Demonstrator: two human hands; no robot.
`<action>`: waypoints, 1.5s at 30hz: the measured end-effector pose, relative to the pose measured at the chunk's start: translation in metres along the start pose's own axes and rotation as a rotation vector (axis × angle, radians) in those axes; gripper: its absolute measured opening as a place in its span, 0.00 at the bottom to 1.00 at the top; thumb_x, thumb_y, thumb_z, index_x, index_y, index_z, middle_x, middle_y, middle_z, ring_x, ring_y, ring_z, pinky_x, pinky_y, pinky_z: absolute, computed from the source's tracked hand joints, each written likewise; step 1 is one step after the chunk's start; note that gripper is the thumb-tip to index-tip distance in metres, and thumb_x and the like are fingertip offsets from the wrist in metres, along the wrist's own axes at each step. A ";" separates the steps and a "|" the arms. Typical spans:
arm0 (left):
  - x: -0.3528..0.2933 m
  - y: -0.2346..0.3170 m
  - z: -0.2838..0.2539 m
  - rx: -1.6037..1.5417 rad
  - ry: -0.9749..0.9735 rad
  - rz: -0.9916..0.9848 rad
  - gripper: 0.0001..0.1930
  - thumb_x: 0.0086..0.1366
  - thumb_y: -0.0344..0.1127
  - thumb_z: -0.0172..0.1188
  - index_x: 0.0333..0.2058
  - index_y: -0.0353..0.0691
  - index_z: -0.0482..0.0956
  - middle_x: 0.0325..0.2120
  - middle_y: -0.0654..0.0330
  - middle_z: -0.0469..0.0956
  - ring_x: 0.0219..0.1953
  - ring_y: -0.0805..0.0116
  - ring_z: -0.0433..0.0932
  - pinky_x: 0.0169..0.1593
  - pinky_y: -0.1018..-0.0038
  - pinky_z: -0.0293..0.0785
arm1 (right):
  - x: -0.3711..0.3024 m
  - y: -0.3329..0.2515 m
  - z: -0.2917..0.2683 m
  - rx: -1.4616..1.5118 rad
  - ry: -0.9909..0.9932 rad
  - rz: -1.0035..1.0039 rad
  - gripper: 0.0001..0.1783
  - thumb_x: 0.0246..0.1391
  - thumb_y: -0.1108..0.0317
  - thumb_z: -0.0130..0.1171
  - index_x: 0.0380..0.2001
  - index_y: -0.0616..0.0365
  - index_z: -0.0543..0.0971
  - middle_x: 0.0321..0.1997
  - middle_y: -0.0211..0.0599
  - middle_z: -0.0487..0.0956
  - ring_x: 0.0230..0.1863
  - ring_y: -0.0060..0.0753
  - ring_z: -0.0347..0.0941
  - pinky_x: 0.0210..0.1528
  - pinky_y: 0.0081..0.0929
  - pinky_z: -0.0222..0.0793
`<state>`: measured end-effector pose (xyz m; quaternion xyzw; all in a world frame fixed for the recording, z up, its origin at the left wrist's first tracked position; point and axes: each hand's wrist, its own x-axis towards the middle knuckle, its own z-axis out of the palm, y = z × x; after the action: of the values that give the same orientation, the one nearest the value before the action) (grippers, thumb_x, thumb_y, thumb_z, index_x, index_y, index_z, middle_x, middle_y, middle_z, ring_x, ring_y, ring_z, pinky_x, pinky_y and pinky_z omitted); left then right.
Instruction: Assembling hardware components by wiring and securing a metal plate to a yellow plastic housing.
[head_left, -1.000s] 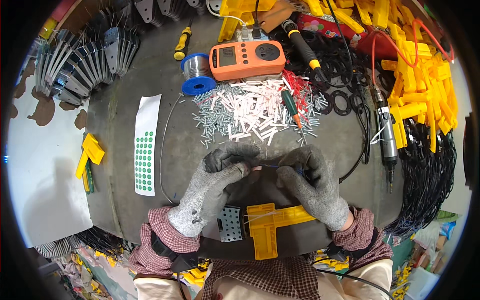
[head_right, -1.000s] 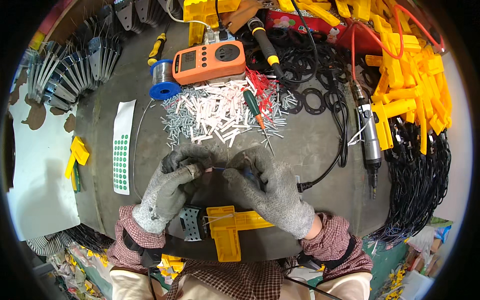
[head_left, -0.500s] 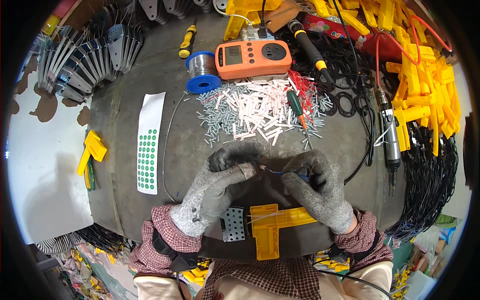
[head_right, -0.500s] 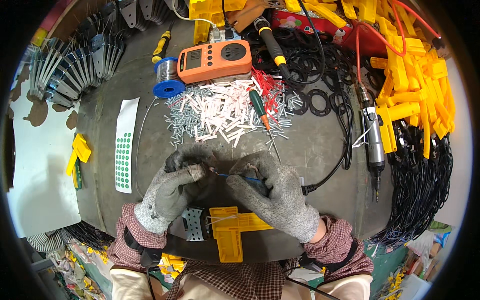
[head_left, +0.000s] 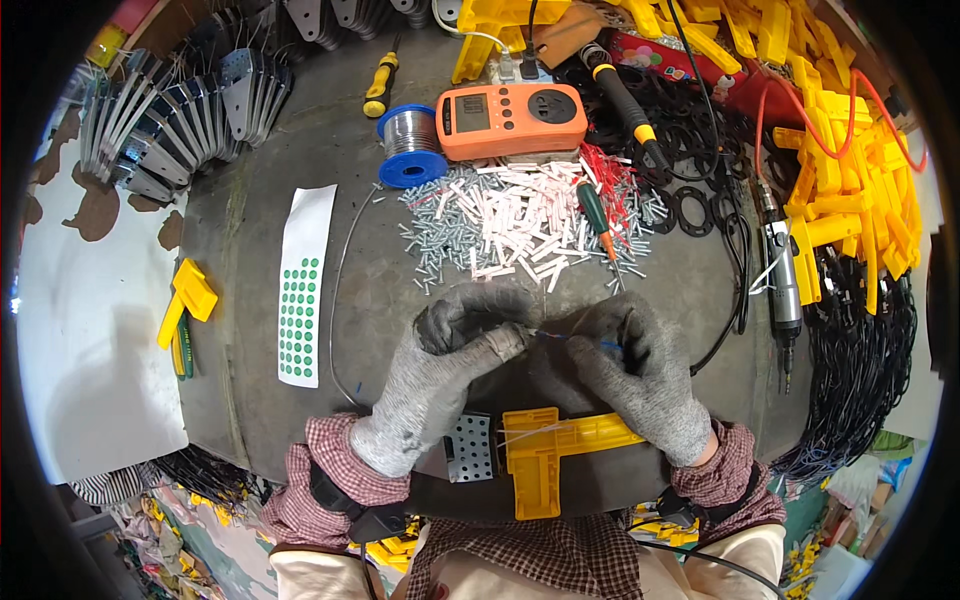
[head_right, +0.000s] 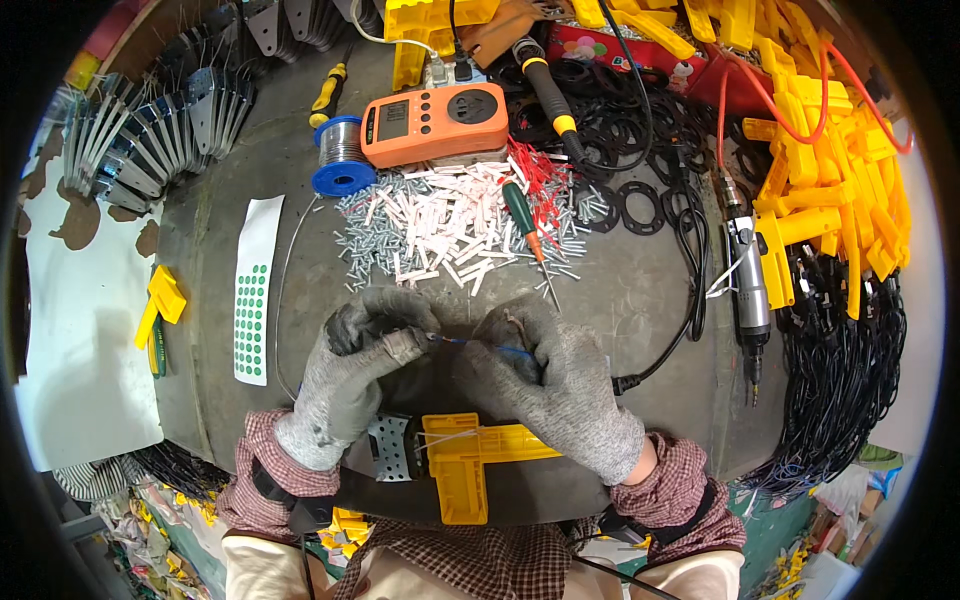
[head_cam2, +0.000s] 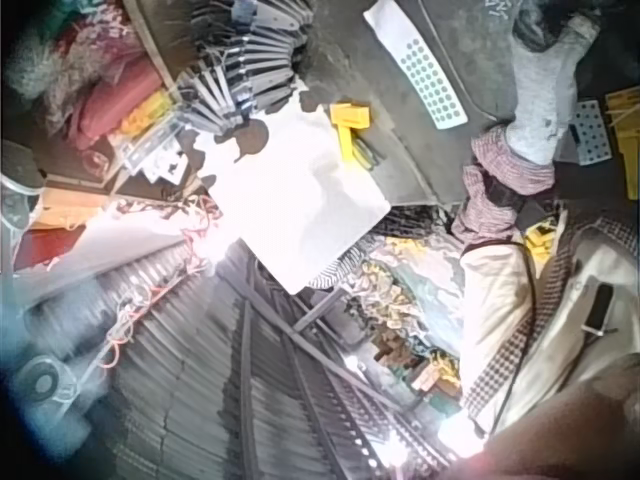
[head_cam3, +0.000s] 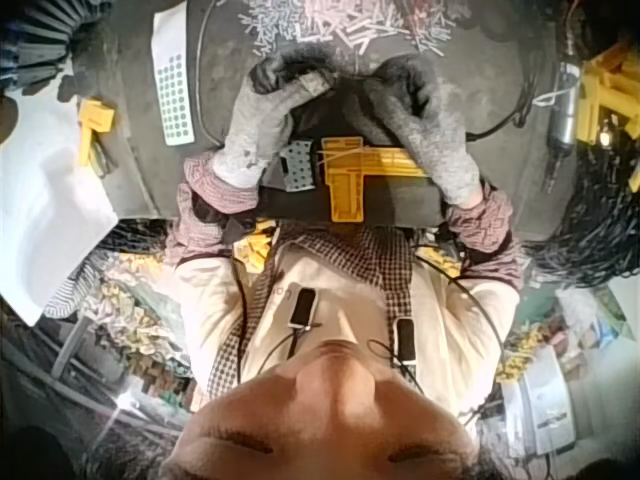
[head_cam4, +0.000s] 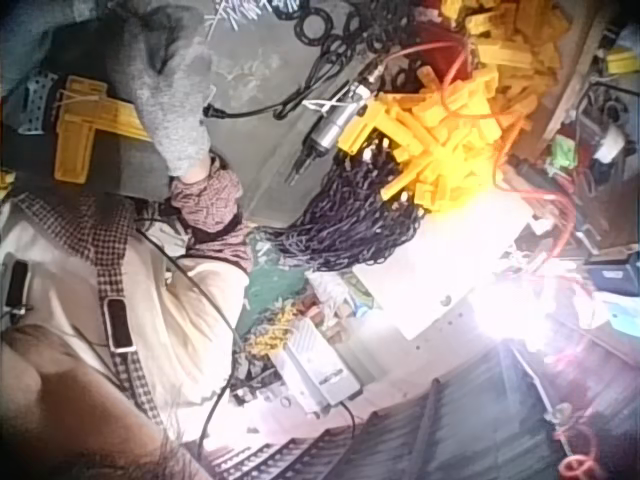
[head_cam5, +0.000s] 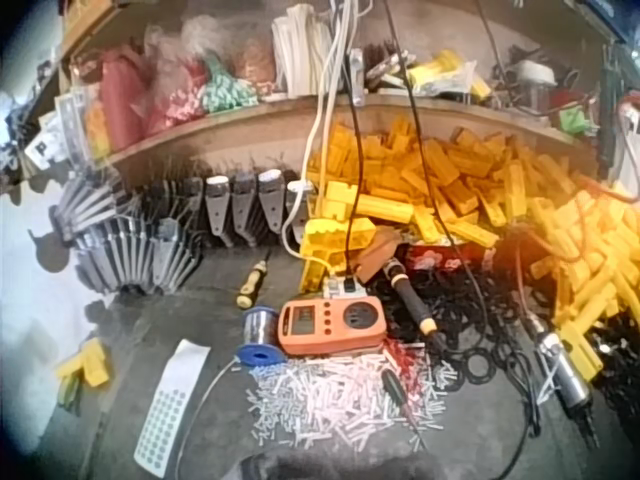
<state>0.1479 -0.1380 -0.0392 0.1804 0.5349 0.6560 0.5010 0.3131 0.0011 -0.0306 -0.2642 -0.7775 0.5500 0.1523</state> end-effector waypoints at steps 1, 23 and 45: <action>-0.001 0.002 0.004 0.106 0.013 0.049 0.14 0.64 0.24 0.62 0.49 0.33 0.78 0.42 0.57 0.81 0.46 0.70 0.79 0.54 0.74 0.75 | 0.000 0.001 0.000 0.001 0.000 0.000 0.16 0.59 0.61 0.67 0.44 0.59 0.77 0.32 0.40 0.83 0.31 0.28 0.79 0.36 0.28 0.73; 0.014 0.008 -0.034 1.534 0.159 0.541 0.10 0.59 0.30 0.65 0.40 0.39 0.78 0.36 0.52 0.75 0.40 0.49 0.76 0.46 0.59 0.74 | 0.007 -0.006 -0.001 0.131 -0.153 0.202 0.11 0.69 0.68 0.50 0.46 0.62 0.78 0.24 0.34 0.77 0.23 0.21 0.76 0.28 0.23 0.70; -0.005 0.016 0.003 0.367 -0.052 0.074 0.09 0.63 0.23 0.63 0.42 0.34 0.80 0.39 0.60 0.82 0.43 0.76 0.79 0.48 0.77 0.76 | -0.004 -0.005 -0.013 0.116 -0.271 0.084 0.10 0.66 0.69 0.58 0.45 0.64 0.79 0.31 0.28 0.79 0.32 0.13 0.74 0.33 0.18 0.73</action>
<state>0.1449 -0.1399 -0.0225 0.3053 0.6253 0.5607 0.4489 0.3225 0.0075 -0.0215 -0.2105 -0.7462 0.6304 0.0378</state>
